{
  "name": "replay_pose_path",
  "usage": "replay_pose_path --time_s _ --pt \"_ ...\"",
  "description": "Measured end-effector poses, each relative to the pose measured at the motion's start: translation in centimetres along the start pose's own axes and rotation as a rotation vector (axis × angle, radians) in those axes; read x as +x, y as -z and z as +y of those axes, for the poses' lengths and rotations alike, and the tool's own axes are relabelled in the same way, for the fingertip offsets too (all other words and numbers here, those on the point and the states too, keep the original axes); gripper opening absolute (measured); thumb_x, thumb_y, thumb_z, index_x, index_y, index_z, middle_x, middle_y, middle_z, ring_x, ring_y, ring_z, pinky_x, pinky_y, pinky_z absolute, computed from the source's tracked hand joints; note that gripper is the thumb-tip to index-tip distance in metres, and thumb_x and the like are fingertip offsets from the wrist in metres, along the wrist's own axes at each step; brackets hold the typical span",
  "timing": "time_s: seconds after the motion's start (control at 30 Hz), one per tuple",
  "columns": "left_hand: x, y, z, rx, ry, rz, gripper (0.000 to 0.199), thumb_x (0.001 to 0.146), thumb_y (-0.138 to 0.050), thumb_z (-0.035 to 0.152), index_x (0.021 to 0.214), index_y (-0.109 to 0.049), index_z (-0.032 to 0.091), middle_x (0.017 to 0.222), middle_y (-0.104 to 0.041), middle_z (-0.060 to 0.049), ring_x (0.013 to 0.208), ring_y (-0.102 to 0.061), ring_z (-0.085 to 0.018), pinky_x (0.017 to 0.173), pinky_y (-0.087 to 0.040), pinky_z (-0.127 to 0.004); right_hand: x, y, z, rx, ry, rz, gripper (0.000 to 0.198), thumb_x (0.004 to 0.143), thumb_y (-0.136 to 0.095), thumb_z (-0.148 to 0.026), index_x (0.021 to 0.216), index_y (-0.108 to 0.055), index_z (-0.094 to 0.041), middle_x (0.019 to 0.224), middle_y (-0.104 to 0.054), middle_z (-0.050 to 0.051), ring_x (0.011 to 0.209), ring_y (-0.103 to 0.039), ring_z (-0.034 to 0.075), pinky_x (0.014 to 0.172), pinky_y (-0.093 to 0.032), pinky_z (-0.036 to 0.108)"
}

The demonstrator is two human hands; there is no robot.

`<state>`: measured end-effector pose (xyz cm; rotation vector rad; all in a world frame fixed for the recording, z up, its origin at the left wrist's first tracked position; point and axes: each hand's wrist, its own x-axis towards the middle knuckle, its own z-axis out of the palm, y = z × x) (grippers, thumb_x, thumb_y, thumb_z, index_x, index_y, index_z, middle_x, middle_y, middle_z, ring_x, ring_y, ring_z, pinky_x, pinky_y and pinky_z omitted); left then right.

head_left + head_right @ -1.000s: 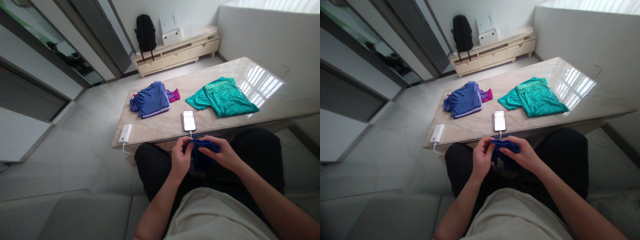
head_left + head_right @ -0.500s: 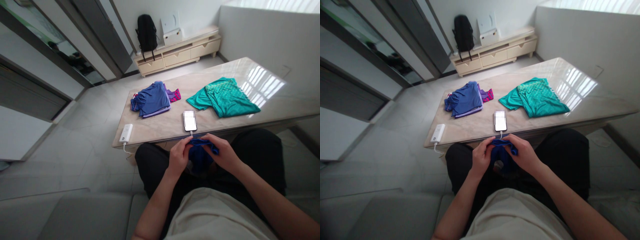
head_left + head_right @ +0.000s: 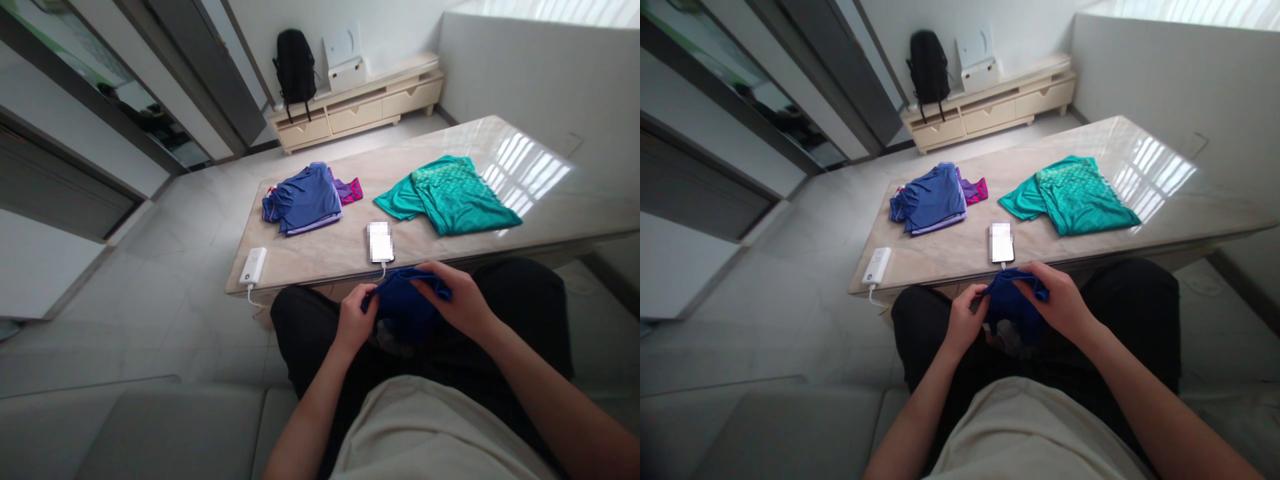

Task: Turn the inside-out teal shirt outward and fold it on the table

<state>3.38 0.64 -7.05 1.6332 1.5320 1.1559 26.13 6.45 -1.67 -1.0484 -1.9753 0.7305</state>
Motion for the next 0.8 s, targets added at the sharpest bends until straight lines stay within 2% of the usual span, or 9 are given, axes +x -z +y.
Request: replay_pose_path --time_s 0.13,0.23,0.37,0.47,0.53,0.63,0.73,0.8 --pt "-0.4 -1.3 -0.7 -0.061 0.065 -0.053 0.026 0.104 -0.056 0.037 0.113 -0.070 0.017 0.101 -0.076 -0.008 0.093 -0.071 -0.020 0.086 -0.054 -0.031 -0.1 0.9 0.0 -0.010 0.014 0.046 0.015 0.096 -0.064 -0.032 0.105 -0.073 -0.024 0.100 -0.078 0.005 0.090 -0.074 0.023 0.084 -0.058 0.031" --pt "-0.8 -2.2 -0.8 -0.070 0.092 0.034 0.032 0.107 -0.050 0.042 0.119 -0.067 0.017 0.108 -0.076 -0.010 0.099 -0.071 -0.021 0.090 -0.054 -0.032 -0.2 1.4 0.1 -0.023 0.015 0.057 0.017 0.096 -0.066 -0.033 0.107 -0.073 -0.024 0.101 -0.078 0.005 0.091 -0.075 0.023 0.085 -0.059 0.032" --pt "-0.9 -1.9 -0.7 0.050 0.014 0.182 0.036 0.111 -0.041 0.041 0.120 -0.068 0.018 0.112 -0.077 -0.011 0.104 -0.074 -0.021 0.094 -0.054 -0.033 0.0 1.9 0.7 -0.033 -0.031 0.090 0.020 0.093 -0.070 -0.038 0.107 -0.076 -0.025 0.104 -0.079 0.005 0.094 -0.076 0.025 0.088 -0.059 0.035" --pt "-0.7 -1.0 -0.9 0.131 -0.086 0.208 0.038 0.111 -0.041 0.040 0.116 -0.072 0.019 0.109 -0.080 -0.011 0.099 -0.076 -0.021 0.091 -0.055 -0.031 0.3 2.1 1.2 -0.004 -0.054 0.093 0.025 0.087 -0.078 -0.043 0.105 -0.078 -0.025 0.103 -0.080 0.005 0.092 -0.076 0.027 0.087 -0.060 0.037" --pt "-0.6 -0.2 -0.8 0.136 -0.113 0.191 0.036 0.108 -0.047 0.043 0.114 -0.074 0.020 0.105 -0.081 -0.010 0.093 -0.077 -0.021 0.087 -0.057 -0.030 0.3 2.1 1.2 0.024 -0.048 0.077 0.022 0.088 -0.077 -0.043 0.101 -0.079 -0.026 0.099 -0.079 0.004 0.089 -0.076 0.026 0.082 -0.060 0.035" --pt "-0.7 1.5 0.0 0.112 -0.079 0.020 0.031 0.099 -0.065 0.050 0.108 -0.078 0.023 0.099 -0.083 -0.007 0.086 -0.077 -0.021 0.085 -0.058 -0.029 0.2 2.4 0.7 0.071 -0.025 0.091 0.014 0.092 -0.074 -0.040 0.095 -0.077 -0.026 0.095 -0.078 0.004 0.086 -0.075 0.024 0.076 -0.059 0.033" --pt "-1.0 4.3 2.3 0.073 -0.016 -0.265 0.029 0.087 -0.080 0.050 0.098 -0.080 0.024 0.090 -0.082 -0.002 0.079 -0.075 -0.019 0.079 -0.058 -0.027 -0.3 3.6 -0.4 0.118 0.036 0.133 0.009 0.091 -0.075 -0.033 0.098 -0.076 -0.028 0.096 -0.078 0.003 0.085 -0.075 0.023 0.079 -0.060 0.033" --pt "-1.0 6.8 4.2 0.042 0.002 -0.445 0.032 0.084 -0.082 0.052 0.091 -0.079 0.022 0.081 -0.079 -0.001 0.071 -0.072 -0.017 0.070 -0.055 -0.024 -0.9 5.0 -1.7 0.143 0.099 0.097 0.013 0.089 -0.076 -0.027 0.101 -0.075 -0.030 0.094 -0.077 0.002 0.082 -0.075 0.023 0.078 -0.060 0.033"
